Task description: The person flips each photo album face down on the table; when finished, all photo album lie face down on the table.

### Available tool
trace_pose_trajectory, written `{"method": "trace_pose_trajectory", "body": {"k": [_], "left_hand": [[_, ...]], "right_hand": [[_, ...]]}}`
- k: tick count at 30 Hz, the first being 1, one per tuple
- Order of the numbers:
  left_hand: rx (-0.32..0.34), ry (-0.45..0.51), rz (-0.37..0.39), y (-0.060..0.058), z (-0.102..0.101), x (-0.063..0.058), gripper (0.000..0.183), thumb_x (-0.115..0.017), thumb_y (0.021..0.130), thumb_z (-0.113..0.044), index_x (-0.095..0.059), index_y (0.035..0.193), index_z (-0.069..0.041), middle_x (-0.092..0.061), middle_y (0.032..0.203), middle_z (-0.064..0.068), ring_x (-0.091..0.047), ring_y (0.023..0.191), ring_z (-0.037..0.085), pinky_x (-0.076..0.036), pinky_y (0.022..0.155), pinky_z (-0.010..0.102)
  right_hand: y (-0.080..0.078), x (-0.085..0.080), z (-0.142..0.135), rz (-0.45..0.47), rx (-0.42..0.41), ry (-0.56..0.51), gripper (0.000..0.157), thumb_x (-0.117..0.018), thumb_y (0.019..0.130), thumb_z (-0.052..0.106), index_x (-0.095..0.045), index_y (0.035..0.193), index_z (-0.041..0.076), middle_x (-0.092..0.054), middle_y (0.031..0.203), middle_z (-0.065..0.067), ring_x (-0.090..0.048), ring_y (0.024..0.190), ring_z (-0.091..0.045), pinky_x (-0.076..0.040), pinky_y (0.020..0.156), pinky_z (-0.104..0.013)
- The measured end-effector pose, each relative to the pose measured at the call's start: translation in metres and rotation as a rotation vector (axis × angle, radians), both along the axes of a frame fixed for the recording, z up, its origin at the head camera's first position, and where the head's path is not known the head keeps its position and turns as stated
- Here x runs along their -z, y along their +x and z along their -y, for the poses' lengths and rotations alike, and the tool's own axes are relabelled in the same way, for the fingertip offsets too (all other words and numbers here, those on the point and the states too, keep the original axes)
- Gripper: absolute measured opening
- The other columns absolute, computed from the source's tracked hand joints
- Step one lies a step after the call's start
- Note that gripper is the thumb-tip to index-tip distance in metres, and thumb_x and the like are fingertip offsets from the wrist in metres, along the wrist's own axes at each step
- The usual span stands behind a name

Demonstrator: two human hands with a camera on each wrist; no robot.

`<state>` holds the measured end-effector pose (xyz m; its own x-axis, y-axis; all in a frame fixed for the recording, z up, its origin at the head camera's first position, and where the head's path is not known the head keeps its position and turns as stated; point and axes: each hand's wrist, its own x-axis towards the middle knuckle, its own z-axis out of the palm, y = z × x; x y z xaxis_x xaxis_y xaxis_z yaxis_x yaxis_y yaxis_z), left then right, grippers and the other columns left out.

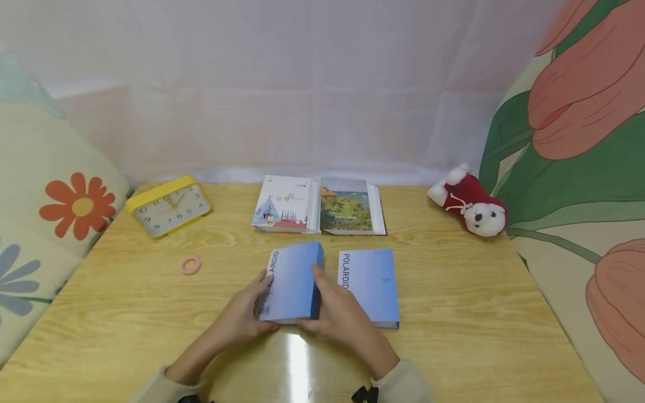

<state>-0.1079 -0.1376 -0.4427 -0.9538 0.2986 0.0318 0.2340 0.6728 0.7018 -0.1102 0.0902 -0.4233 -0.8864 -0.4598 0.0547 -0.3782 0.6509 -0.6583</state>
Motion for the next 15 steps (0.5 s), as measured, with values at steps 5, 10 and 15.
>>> {"method": "trace_pose_trajectory", "body": {"k": [5, 10, 15], "left_hand": [[0.008, -0.062, -0.056, 0.0053, 0.0036, 0.0008, 0.091, -0.090, 0.060, -0.002, -0.046, 0.137, 0.016, -0.033, 0.147, 0.040, -0.041, 0.129, 0.055, -0.035, 0.108, 0.059], [0.008, -0.082, -0.078, 0.0073, 0.0039, -0.0002, 0.088, -0.090, 0.061, -0.003, -0.048, 0.135, 0.016, -0.037, 0.144, 0.040, -0.044, 0.127, 0.055, -0.036, 0.107, 0.059], [0.018, -0.024, 0.004, 0.0030, 0.0106, -0.0058, 0.090, -0.093, 0.064, -0.017, -0.049, 0.137, 0.012, -0.038, 0.147, 0.034, -0.040, 0.132, 0.052, -0.032, 0.110, 0.060]], "right_hand": [[0.0006, 0.0078, 0.0013, 0.003, -0.057, 0.088, 0.098, -0.086, 0.077, 0.035, -0.034, 0.150, -0.006, -0.040, 0.150, -0.025, -0.045, 0.134, -0.038, -0.039, 0.109, -0.046], [0.0010, 0.0105, 0.0014, -0.023, -0.057, 0.120, 0.093, -0.086, 0.076, 0.035, -0.040, 0.147, -0.007, -0.045, 0.145, -0.028, -0.049, 0.129, -0.040, -0.043, 0.106, -0.048], [0.0023, 0.0086, -0.0007, -0.024, -0.042, 0.138, 0.096, -0.085, 0.076, 0.038, -0.040, 0.148, -0.005, -0.043, 0.147, -0.027, -0.048, 0.130, -0.042, -0.042, 0.107, -0.049]]}}
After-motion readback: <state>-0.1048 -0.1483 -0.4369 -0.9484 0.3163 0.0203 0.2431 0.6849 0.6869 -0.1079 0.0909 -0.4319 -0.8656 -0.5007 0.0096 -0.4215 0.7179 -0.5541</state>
